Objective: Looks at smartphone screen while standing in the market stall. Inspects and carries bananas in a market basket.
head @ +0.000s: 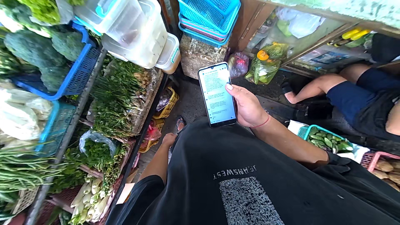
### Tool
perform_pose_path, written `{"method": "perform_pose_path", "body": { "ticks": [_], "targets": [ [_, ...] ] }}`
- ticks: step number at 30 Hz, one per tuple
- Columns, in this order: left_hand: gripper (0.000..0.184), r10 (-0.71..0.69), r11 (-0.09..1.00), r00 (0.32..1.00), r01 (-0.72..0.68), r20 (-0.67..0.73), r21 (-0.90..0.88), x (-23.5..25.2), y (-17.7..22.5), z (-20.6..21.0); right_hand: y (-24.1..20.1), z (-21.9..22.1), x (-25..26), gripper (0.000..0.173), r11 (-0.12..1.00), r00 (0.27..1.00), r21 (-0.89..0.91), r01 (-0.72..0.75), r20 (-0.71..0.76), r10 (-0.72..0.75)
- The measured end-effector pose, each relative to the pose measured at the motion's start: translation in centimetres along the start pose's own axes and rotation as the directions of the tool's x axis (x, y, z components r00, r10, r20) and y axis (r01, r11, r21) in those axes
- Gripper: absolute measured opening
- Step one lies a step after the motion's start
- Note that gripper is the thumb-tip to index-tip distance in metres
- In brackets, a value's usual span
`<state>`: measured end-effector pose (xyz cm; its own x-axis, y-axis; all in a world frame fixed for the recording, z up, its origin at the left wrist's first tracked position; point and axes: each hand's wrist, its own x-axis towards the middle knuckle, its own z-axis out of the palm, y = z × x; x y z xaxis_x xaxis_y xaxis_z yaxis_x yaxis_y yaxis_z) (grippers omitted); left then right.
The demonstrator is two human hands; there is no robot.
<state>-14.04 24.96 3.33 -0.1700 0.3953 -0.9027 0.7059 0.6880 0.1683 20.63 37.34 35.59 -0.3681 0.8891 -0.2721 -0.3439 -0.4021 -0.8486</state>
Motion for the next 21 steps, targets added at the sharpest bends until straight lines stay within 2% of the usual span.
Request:
{"method": "perform_pose_path", "body": {
  "ticks": [17,21],
  "targets": [
    [0.047,-0.005,1.0,1.0,0.004,-0.028,-0.015,1.6,-0.8,0.7,0.2,-0.1,0.0,0.043,1.0,1.0,0.02,-0.006,0.005,0.006],
    [0.046,0.01,1.0,1.0,-0.01,-0.014,0.014,-0.3,0.2,0.0,0.1,0.0,-0.1,0.042,1.0,1.0,0.015,-0.011,-0.001,0.011]
  ]
}}
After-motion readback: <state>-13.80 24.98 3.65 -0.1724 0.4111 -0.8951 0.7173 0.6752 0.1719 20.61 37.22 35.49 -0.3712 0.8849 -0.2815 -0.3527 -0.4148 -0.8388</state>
